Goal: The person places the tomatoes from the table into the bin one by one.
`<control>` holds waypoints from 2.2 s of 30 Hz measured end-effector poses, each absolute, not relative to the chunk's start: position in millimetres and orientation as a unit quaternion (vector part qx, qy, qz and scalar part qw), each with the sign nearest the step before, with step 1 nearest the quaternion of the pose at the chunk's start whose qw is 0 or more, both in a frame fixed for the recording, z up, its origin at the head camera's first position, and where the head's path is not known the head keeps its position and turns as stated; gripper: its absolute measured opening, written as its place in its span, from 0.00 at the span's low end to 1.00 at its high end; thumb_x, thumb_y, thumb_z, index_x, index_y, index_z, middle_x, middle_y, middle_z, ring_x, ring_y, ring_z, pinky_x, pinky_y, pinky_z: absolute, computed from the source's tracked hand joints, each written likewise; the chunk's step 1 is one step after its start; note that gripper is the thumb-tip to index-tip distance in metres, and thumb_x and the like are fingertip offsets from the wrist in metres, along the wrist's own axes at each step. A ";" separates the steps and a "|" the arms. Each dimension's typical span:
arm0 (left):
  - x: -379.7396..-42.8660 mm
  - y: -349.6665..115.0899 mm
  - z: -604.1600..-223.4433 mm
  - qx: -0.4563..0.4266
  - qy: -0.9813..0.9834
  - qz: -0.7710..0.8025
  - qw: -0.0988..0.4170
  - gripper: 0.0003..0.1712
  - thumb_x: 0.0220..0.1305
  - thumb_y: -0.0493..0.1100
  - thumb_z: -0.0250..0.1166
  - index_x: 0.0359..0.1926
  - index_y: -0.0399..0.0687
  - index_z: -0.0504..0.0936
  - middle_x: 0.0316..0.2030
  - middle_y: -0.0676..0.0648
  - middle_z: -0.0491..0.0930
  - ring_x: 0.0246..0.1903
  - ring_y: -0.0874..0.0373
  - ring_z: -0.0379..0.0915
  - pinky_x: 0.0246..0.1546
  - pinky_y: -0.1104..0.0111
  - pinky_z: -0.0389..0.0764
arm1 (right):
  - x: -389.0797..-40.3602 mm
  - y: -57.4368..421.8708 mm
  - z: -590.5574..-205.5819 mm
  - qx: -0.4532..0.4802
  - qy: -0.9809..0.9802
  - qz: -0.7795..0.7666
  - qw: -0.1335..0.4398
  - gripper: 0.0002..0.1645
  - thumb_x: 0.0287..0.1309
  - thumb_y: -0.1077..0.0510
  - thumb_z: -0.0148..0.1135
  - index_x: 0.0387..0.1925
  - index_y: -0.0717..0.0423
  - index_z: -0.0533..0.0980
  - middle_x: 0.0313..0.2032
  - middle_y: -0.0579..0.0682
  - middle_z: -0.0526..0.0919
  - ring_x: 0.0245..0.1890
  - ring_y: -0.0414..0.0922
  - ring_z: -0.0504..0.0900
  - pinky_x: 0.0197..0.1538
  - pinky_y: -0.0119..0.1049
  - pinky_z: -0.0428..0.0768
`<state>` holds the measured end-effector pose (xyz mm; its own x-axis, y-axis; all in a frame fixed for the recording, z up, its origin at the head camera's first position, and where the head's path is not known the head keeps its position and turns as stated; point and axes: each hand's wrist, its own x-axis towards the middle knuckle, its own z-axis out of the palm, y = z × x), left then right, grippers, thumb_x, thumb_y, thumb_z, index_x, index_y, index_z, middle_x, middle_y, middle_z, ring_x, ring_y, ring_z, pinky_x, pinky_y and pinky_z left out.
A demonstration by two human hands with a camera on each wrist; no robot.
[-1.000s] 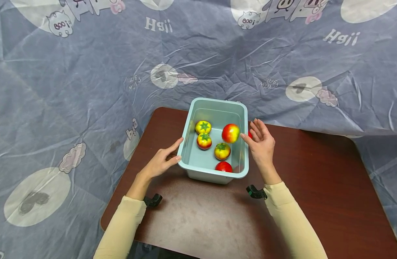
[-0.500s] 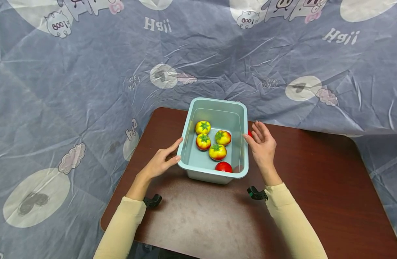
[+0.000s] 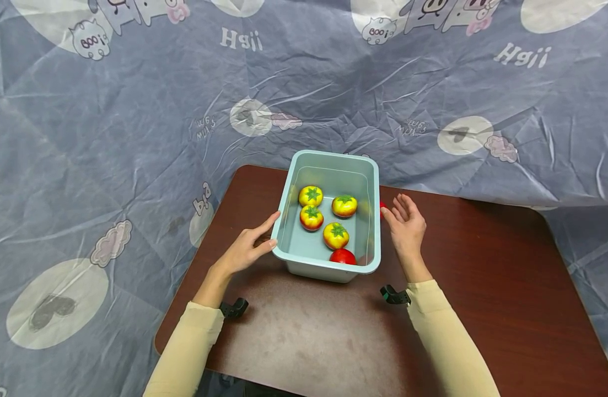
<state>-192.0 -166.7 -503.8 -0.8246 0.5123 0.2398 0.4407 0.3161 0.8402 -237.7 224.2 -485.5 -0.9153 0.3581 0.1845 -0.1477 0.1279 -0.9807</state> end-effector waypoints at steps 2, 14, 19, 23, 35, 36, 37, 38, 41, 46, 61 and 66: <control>-191.9 -166.7 -504.0 0.291 0.812 0.504 0.036 0.38 0.70 0.47 0.57 0.76 0.61 0.52 0.57 0.40 0.80 0.46 0.54 0.82 0.44 0.70 0.81 | -239.7 226.5 -489.9 -0.082 -0.734 0.646 0.191 0.39 0.53 0.66 0.70 0.67 0.60 0.68 0.65 0.57 0.73 0.65 0.50 0.74 0.63 0.36 0.74; -191.2 -167.5 -504.1 0.292 0.817 0.496 0.022 0.38 0.70 0.45 0.57 0.76 0.58 0.53 0.56 0.42 0.80 0.41 0.60 0.81 0.41 0.70 0.81 | -265.2 230.2 -524.2 -0.119 -0.789 0.585 0.146 0.37 0.56 0.65 0.67 0.67 0.61 0.67 0.64 0.62 0.73 0.65 0.52 0.74 0.65 0.43 0.73; -190.4 -168.8 -504.0 0.290 0.818 0.496 0.021 0.38 0.70 0.47 0.58 0.76 0.60 0.53 0.41 0.40 0.84 0.33 0.55 0.79 0.37 0.68 0.81 | -277.3 229.3 -533.6 -0.114 -0.832 0.526 0.134 0.39 0.56 0.59 0.67 0.68 0.59 0.66 0.64 0.64 0.73 0.62 0.58 0.76 0.63 0.47 0.74; -191.9 -168.7 -504.3 0.293 0.818 0.494 0.030 0.38 0.70 0.48 0.57 0.77 0.60 0.52 0.44 0.39 0.84 0.35 0.53 0.81 0.39 0.68 0.80 | -285.3 231.1 -540.8 -0.119 -0.852 0.492 0.134 0.40 0.54 0.57 0.67 0.68 0.61 0.66 0.64 0.65 0.73 0.60 0.60 0.77 0.63 0.49 0.74; -193.8 -169.7 -504.1 0.296 0.820 0.489 0.019 0.38 0.70 0.48 0.57 0.76 0.61 0.52 0.28 0.48 0.78 0.24 0.65 0.70 0.31 0.68 0.75 | -300.2 226.9 -554.7 -0.142 -0.884 0.434 0.104 0.38 0.60 0.52 0.62 0.69 0.62 0.64 0.64 0.63 0.72 0.64 0.61 0.70 0.68 0.50 0.66; -193.7 -169.8 -504.6 0.296 0.821 0.488 0.018 0.38 0.70 0.48 0.57 0.76 0.61 0.53 0.24 0.50 0.73 0.21 0.66 0.66 0.29 0.69 0.73 | -300.7 226.5 -557.0 -0.142 -0.886 0.430 0.102 0.38 0.60 0.52 0.61 0.69 0.63 0.64 0.64 0.64 0.72 0.64 0.61 0.70 0.68 0.51 0.65; -193.5 -169.8 -504.6 0.295 0.823 0.486 0.018 0.38 0.70 0.48 0.57 0.76 0.61 0.52 0.21 0.52 0.67 0.20 0.65 0.63 0.28 0.69 0.72 | -301.2 226.4 -559.4 -0.144 -0.887 0.427 0.102 0.38 0.60 0.53 0.60 0.68 0.64 0.64 0.64 0.65 0.72 0.63 0.62 0.70 0.68 0.51 0.65; -193.4 -169.7 -504.9 0.295 0.823 0.485 0.019 0.38 0.70 0.48 0.57 0.76 0.61 0.53 0.20 0.52 0.63 0.18 0.65 0.61 0.27 0.70 0.70 | -301.4 226.0 -561.8 -0.147 -0.887 0.425 0.103 0.37 0.61 0.53 0.60 0.68 0.64 0.64 0.63 0.65 0.72 0.63 0.63 0.70 0.68 0.52 0.65; -193.2 -169.7 -505.0 0.293 0.824 0.485 0.025 0.38 0.70 0.49 0.57 0.76 0.61 0.52 0.21 0.55 0.64 0.19 0.65 0.63 0.28 0.72 0.71 | -302.7 224.7 -568.7 -0.157 -0.884 0.426 0.108 0.35 0.61 0.55 0.59 0.67 0.65 0.66 0.63 0.66 0.73 0.62 0.64 0.71 0.68 0.53 0.65; -192.8 -168.4 -504.6 0.296 0.824 0.484 0.020 0.38 0.70 0.50 0.57 0.76 0.59 0.53 0.22 0.54 0.66 0.20 0.65 0.64 0.28 0.72 0.71 | -301.9 225.0 -573.3 -0.164 -0.881 0.427 0.124 0.33 0.59 0.57 0.59 0.65 0.64 0.68 0.61 0.66 0.74 0.60 0.65 0.72 0.67 0.52 0.66; -191.2 -167.9 -504.2 0.291 0.825 0.484 0.020 0.38 0.70 0.50 0.57 0.76 0.61 0.52 0.33 0.46 0.81 0.28 0.61 0.74 0.34 0.69 0.78 | -294.4 243.3 -553.7 -0.187 -0.873 0.436 0.117 0.40 0.55 0.52 0.68 0.67 0.58 0.67 0.62 0.63 0.75 0.63 0.62 0.71 0.68 0.50 0.67; -191.2 -168.1 -504.9 0.286 0.825 0.487 0.027 0.38 0.70 0.50 0.57 0.76 0.63 0.52 0.40 0.47 0.83 0.31 0.62 0.76 0.36 0.67 0.79 | -291.2 252.5 -544.0 -0.193 -0.869 0.443 0.107 0.44 0.54 0.48 0.71 0.70 0.55 0.65 0.64 0.61 0.74 0.65 0.59 0.70 0.68 0.50 0.67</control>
<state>-191.2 -168.1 -504.9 -0.8353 0.4977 0.2338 0.4455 0.3632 0.8183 -291.2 252.5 -544.0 -0.9028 0.4299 0.0142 0.2410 0.5328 -0.8112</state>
